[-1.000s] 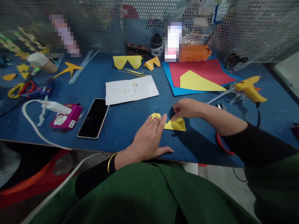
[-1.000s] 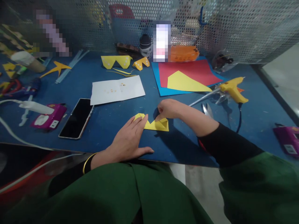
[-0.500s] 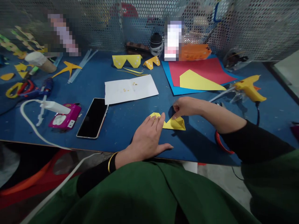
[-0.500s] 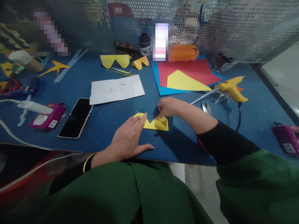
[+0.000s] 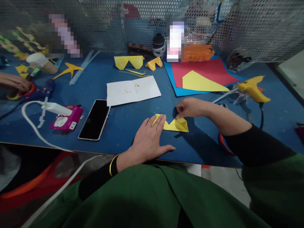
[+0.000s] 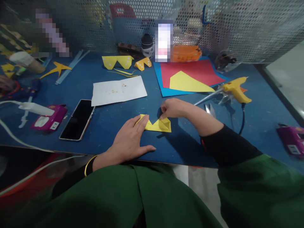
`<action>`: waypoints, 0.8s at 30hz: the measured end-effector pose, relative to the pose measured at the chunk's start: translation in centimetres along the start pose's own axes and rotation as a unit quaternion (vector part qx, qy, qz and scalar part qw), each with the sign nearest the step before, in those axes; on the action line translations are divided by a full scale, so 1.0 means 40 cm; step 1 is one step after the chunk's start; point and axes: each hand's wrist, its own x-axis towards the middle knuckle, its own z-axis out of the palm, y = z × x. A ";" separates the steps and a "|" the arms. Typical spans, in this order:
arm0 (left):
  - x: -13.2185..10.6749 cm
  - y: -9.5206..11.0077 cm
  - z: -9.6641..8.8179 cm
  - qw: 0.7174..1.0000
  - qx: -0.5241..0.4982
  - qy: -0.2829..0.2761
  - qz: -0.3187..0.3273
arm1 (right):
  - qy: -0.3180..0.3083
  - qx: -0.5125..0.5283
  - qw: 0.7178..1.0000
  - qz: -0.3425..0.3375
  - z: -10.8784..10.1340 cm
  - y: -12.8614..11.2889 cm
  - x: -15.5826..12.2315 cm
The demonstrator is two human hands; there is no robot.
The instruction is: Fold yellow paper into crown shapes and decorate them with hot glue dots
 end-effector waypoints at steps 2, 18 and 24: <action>0.004 0.001 -0.005 1.000 0.003 -0.004 -0.003 | -0.003 -0.003 1.000 0.014 -0.001 -0.006 0.005; -0.019 -0.019 0.014 0.996 0.026 0.073 0.052 | -0.018 -0.009 1.000 0.014 -0.009 0.002 0.014; -0.008 -0.016 0.010 0.998 0.022 0.026 0.051 | -0.023 -0.019 0.999 0.012 -0.010 -0.006 0.007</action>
